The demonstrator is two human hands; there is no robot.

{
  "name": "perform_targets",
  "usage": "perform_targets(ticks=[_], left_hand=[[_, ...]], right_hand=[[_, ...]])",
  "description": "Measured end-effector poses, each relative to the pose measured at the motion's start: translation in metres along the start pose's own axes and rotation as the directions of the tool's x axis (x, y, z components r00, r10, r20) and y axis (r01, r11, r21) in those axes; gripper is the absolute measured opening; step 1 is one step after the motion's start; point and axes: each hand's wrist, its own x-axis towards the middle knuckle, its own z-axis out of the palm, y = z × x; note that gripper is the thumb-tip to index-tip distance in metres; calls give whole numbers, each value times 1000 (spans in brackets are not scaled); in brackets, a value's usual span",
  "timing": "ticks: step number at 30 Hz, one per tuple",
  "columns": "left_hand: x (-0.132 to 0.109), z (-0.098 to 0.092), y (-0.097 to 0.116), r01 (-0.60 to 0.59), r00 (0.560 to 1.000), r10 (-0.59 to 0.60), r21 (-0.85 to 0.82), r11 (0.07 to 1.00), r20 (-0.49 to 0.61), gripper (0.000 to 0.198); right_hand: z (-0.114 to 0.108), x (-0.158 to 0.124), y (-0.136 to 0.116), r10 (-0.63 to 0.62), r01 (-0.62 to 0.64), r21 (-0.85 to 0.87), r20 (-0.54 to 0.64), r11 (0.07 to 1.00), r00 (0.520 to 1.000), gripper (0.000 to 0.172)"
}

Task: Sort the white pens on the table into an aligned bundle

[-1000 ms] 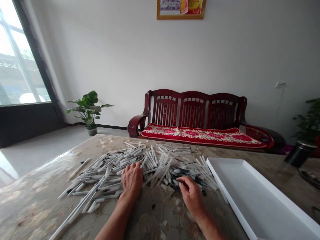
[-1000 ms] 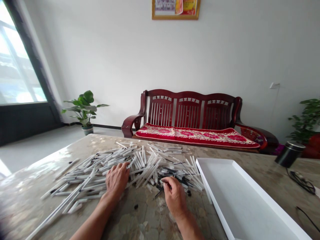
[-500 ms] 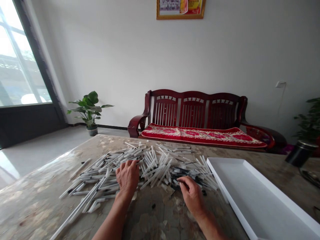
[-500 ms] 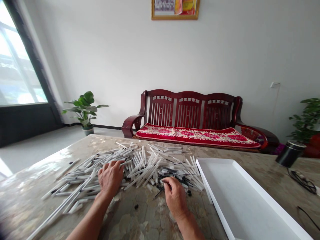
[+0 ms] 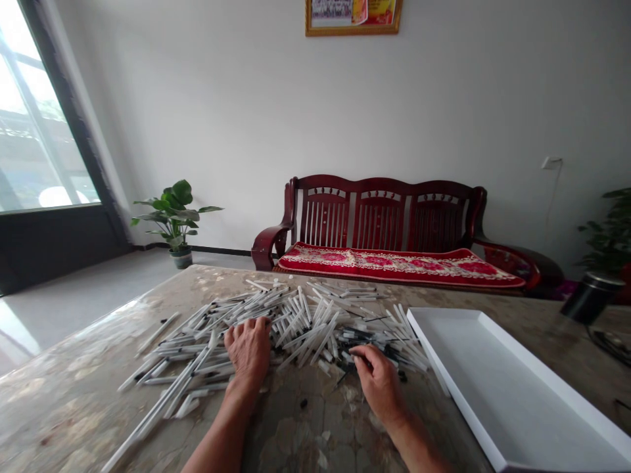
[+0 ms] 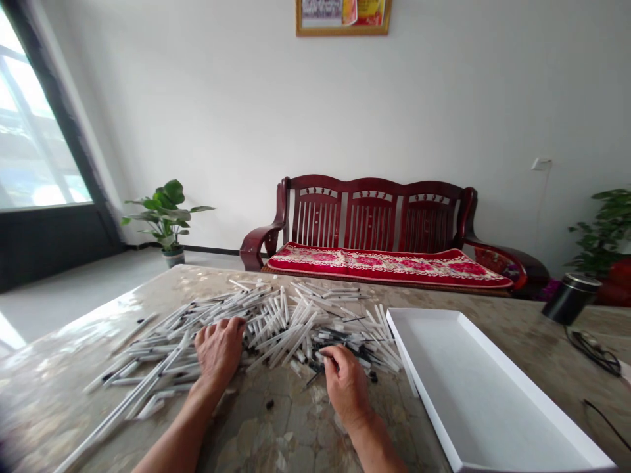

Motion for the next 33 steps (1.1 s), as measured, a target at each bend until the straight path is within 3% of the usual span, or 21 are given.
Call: perform_targets(ticks=[3,5,9,12,16,23,33], left_hand=[[-4,1,11,-129,984,115,-102,986,-134,26],[-11,1,24,-279,955,252,-184,942,-158,25],[-33,-1,54,-532,845,510,-324,782,-157,24],[-45,-3,69,-607,792,580,-348,714,-192,27],[-49,-1,73,-652,756,618,-342,677,-217,30],[-46,2,71,-674,737,624,-357,646,-260,31],[-48,11,68,-588,787,604,-445,676,-124,22]], right_hand=[[0,0,0,31,-31,-2,-3,1000,1000,21],[-1,0,-2,63,-63,1,-3,998,998,23],[-6,2,-11,155,-155,20,-9,988,988,33],[-9,3,-17,205,-205,16,-21,979,979,42],[-9,5,-20,225,-223,60,-26,973,974,48],[-9,8,-19,305,-304,194,26,933,952,48],[-18,14,-12,112,-124,217,69,968,991,27]])
